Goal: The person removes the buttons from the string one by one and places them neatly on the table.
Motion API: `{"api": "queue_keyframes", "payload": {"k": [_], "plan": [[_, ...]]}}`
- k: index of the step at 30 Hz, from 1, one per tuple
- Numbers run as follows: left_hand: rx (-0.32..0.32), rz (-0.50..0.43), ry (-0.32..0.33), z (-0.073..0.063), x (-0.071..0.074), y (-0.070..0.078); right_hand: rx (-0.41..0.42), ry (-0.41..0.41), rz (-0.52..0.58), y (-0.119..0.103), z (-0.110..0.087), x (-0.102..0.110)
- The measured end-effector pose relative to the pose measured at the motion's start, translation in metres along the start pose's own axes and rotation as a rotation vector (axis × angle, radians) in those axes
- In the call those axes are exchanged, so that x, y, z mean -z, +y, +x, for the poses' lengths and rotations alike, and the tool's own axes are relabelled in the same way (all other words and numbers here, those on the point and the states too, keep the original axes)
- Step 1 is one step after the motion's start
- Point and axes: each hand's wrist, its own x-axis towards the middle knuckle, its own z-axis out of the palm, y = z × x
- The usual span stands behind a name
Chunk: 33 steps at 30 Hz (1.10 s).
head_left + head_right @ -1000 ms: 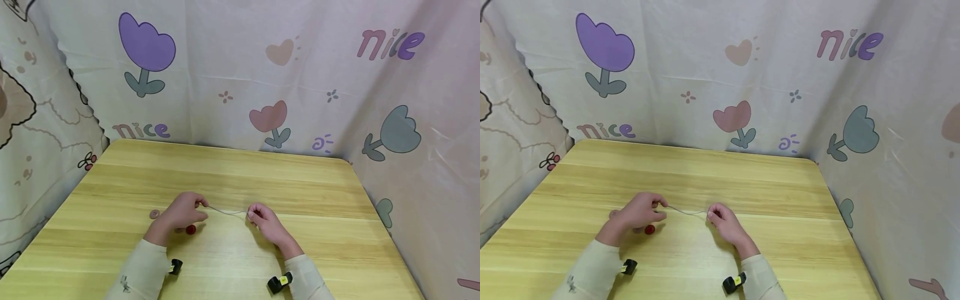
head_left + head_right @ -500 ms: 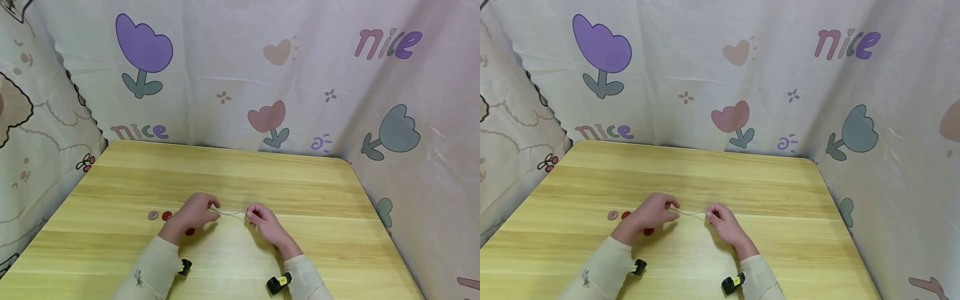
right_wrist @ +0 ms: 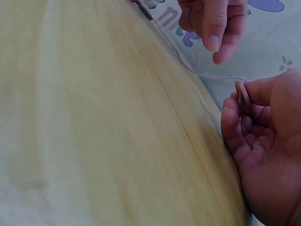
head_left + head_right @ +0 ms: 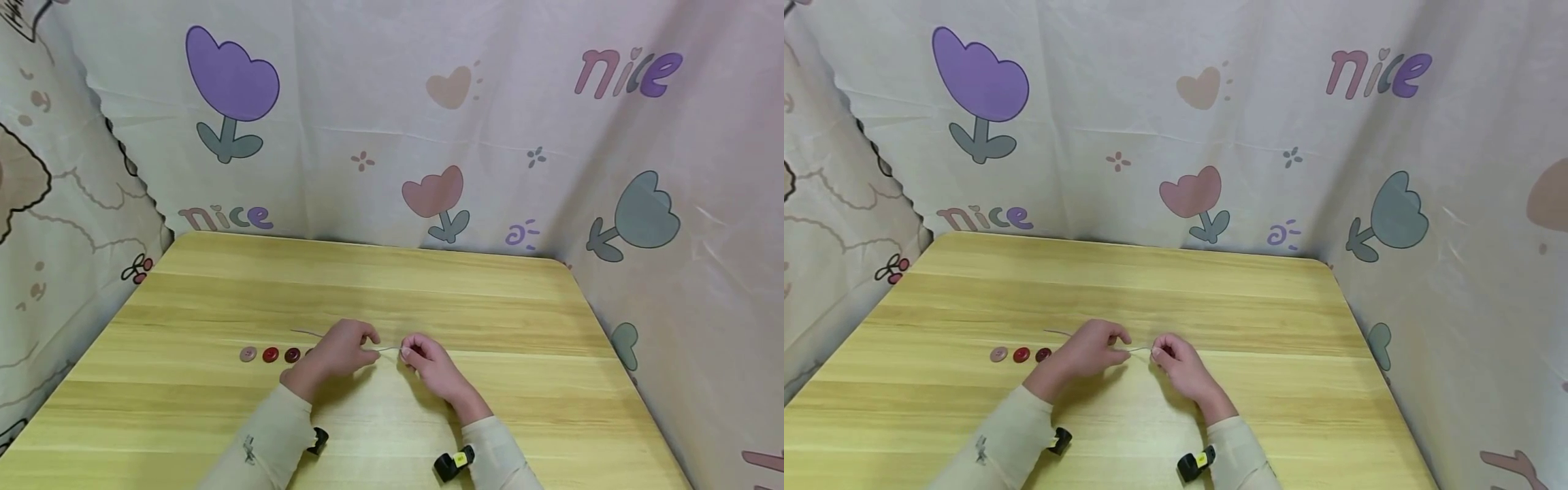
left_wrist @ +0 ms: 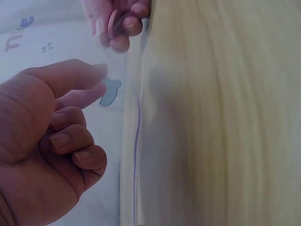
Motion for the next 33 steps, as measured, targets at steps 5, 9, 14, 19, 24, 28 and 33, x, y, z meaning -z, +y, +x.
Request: {"api": "queue_keyframes", "payload": {"k": [5,9,14,19,24,28,33], "plan": [[-0.012,0.003,-0.001,0.004,-0.008,0.002,0.006,-0.011,0.017,0.0,0.0,-0.001],[-0.043,0.024,-0.003,0.008,-0.012,0.003,0.013,-0.008,0.01,0.0,0.0,-0.001],[-0.078,0.054,-0.009,0.013,-0.016,0.006,0.016,-0.01,0.005,0.0,0.001,0.0],[-0.084,0.064,-0.011,0.016,-0.02,0.01,0.025,-0.014,0.007,0.001,0.001,-0.001],[-0.102,0.086,0.005,0.018,-0.022,0.011,0.043,-0.003,0.0,0.001,0.0,-0.001],[-0.108,0.087,0.015,0.017,-0.024,0.011,0.069,0.002,-0.009,0.004,0.0,-0.002],[-0.106,0.051,0.036,0.016,-0.024,0.012,0.055,0.007,0.012,0.008,0.002,-0.001]]}}
